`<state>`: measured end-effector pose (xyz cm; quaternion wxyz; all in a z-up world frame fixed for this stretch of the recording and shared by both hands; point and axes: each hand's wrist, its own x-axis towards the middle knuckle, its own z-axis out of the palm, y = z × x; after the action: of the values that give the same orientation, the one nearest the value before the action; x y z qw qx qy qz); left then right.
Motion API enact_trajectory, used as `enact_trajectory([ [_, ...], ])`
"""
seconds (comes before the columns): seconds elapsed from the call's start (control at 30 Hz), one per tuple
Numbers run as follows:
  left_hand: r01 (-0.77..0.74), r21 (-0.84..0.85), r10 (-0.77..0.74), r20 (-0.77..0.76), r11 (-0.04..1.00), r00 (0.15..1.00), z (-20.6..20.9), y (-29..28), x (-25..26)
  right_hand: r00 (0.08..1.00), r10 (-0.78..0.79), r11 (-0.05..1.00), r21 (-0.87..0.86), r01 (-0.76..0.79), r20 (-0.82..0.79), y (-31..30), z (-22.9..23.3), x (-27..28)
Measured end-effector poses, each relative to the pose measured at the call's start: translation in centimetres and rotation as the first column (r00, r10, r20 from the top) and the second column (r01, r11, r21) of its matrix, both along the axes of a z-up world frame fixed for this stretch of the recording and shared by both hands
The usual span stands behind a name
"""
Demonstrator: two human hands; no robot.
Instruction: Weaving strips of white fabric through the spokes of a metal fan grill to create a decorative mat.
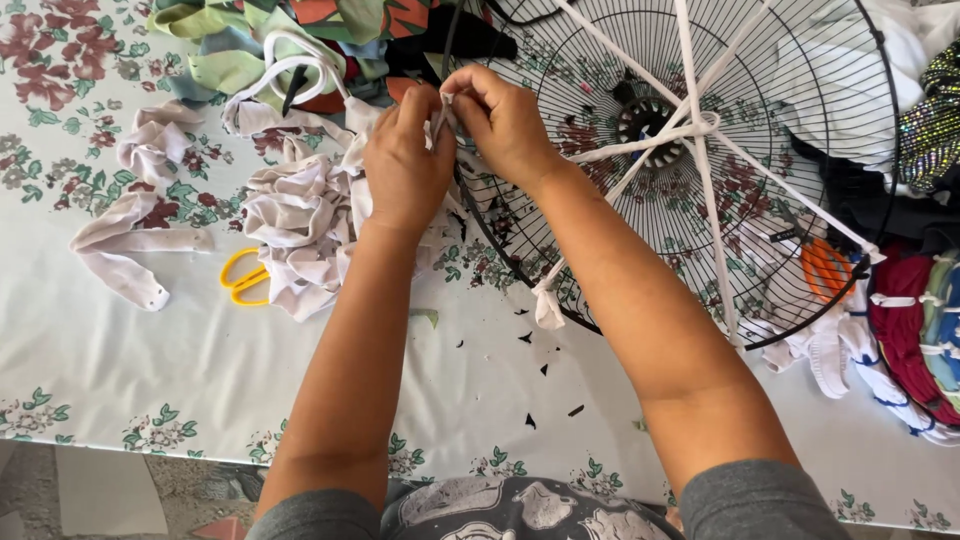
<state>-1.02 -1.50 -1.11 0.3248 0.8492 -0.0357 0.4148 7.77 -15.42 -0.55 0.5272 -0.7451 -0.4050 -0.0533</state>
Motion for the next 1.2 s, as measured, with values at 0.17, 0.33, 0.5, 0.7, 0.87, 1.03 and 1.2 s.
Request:
enact_trajectory([
  [0.17,0.000,0.086,0.004,-0.044,0.996,0.999,-0.2,0.3,0.0,0.922,0.014,0.998,-0.051,-0.037,-0.386,-0.5,0.1,0.3],
  [0.33,0.014,0.105,0.002,-0.153,0.994,0.988,-0.2,0.7,0.1,0.956,0.153,0.980,-0.082,-0.179,-0.252,-0.8,1.8,-0.6],
  [0.5,0.145,-0.452,-0.302,-0.297,0.880,0.906,-3.3,1.3,1.3,0.990,0.036,0.991,-0.132,-0.019,0.135,-0.6,-0.7,-0.1],
  [0.7,0.066,-0.948,-0.664,-0.168,0.312,0.728,-1.7,1.4,1.2,0.998,0.047,0.992,-0.115,-0.050,-0.031,-1.4,-0.1,0.2],
  [0.87,0.069,-0.943,-0.625,-0.159,0.324,0.765,-1.4,1.4,1.1,0.928,0.060,0.997,-0.023,-0.073,-0.369,-1.6,1.5,-0.8],
  [1.03,0.094,-0.859,-0.529,-0.221,0.504,0.819,-0.7,1.6,0.4,0.865,-0.020,0.999,-0.048,-0.005,-0.501,-2.4,1.1,-0.4],
  [1.2,-0.139,-0.666,-0.179,-0.386,0.732,0.905,-0.9,2.3,0.0,0.969,-0.161,0.960,-0.256,0.110,-0.188,-3.5,-0.1,0.8],
])
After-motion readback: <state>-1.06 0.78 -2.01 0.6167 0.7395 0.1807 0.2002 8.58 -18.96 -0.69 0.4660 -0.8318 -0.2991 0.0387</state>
